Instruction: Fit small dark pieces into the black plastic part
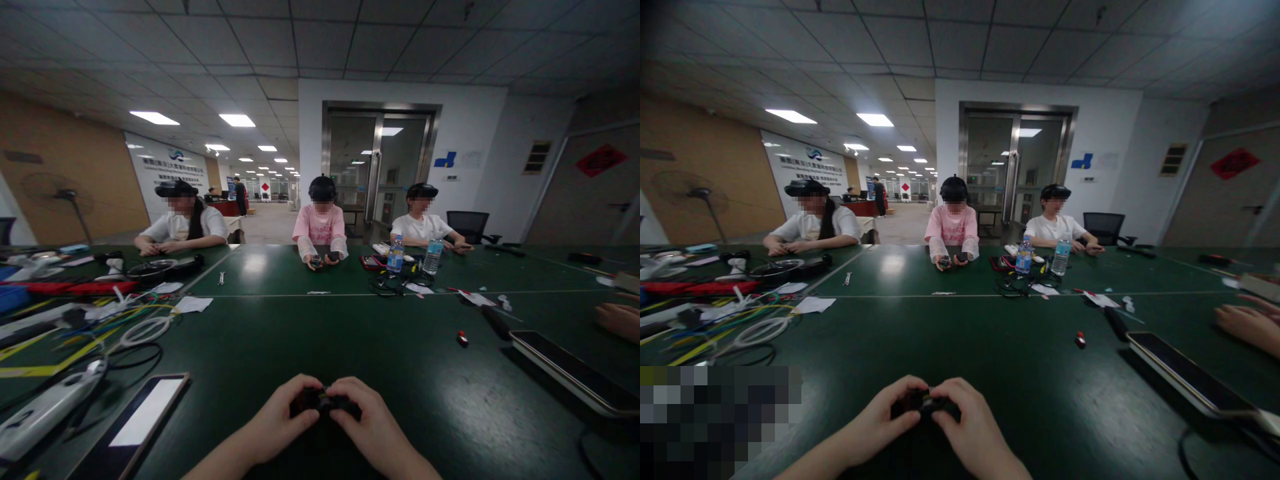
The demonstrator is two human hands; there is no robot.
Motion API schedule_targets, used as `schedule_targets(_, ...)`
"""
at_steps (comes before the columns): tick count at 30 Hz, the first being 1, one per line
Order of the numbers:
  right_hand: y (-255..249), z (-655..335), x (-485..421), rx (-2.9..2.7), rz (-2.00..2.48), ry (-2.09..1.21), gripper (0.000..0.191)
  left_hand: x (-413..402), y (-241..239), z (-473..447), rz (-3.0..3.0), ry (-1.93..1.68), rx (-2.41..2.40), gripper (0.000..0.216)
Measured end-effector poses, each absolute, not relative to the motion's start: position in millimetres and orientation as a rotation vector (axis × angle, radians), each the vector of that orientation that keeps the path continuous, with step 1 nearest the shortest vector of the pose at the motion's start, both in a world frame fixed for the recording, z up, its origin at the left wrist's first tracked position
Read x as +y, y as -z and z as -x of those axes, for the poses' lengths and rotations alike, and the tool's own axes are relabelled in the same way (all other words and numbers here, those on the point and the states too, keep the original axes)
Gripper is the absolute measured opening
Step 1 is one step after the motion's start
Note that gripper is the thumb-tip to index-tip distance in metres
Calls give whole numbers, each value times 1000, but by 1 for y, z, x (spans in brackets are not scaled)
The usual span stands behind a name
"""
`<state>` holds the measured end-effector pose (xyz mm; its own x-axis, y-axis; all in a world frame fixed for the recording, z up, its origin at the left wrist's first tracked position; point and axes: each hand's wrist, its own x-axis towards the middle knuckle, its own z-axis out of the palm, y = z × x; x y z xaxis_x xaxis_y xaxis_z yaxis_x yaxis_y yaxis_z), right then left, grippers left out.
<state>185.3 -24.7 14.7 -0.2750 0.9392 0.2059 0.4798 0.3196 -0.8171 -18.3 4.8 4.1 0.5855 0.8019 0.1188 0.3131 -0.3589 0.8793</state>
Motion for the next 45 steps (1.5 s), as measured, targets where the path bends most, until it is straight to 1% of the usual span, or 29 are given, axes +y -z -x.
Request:
schedule_targets(3,-14,-185,-24,-1887,1259,-842,27,5,-3,18,-1918,-717,870,36)
schedule_targets(10,-17,-185,-26,-1900,1307,-867,29,5,-4,19,-1955,-710,846,30)
schedule_targets(18,-17,-184,-26,-1881,1249,-851,28,3,-6,18,-1901,-717,828,32)
schedule_targets(26,-17,-184,-25,-1868,1227,-873,29,7,3,18,-1875,-766,807,20)
schedule_targets(37,-20,-184,-27,-1884,1253,-846,28,5,-4,16,-1902,-809,766,9)
schedule_targets(41,-17,-184,-27,-1848,1320,-834,22,6,-4,17,-1926,-789,776,8)
schedule_targets(45,-14,-184,-26,-1855,1266,-845,15,6,-3,16,-1968,-804,760,10)
